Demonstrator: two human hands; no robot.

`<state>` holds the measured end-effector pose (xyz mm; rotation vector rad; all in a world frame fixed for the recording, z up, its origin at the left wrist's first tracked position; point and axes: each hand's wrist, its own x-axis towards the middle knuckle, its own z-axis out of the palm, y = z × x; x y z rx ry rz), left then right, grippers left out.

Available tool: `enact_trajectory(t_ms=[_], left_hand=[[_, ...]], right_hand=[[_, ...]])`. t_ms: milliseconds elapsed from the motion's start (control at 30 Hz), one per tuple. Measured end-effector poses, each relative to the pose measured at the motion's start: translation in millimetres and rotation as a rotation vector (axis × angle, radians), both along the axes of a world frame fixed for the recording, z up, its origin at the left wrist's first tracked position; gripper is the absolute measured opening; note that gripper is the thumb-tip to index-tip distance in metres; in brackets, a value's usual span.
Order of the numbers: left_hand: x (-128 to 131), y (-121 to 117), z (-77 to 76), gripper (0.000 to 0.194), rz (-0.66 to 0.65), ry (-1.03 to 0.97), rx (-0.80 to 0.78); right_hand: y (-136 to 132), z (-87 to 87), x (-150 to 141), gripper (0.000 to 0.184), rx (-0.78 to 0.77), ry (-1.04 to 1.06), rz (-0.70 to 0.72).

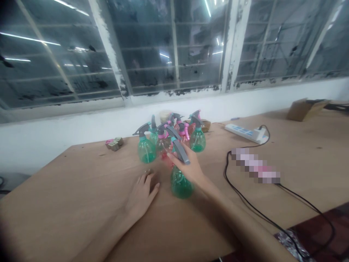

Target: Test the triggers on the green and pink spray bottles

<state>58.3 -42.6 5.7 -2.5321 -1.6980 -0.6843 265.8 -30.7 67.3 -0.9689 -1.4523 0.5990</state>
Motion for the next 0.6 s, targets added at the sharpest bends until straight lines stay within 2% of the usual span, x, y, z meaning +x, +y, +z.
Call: enact_trajectory(t_ms=[600], left_hand=[[-0.6, 1.9, -3.8, 0.032, -0.019, 0.000, 0.032]], right_hand=[[-7.1, 11.8, 0.2, 0.018, -0.008, -0.041, 0.010]])
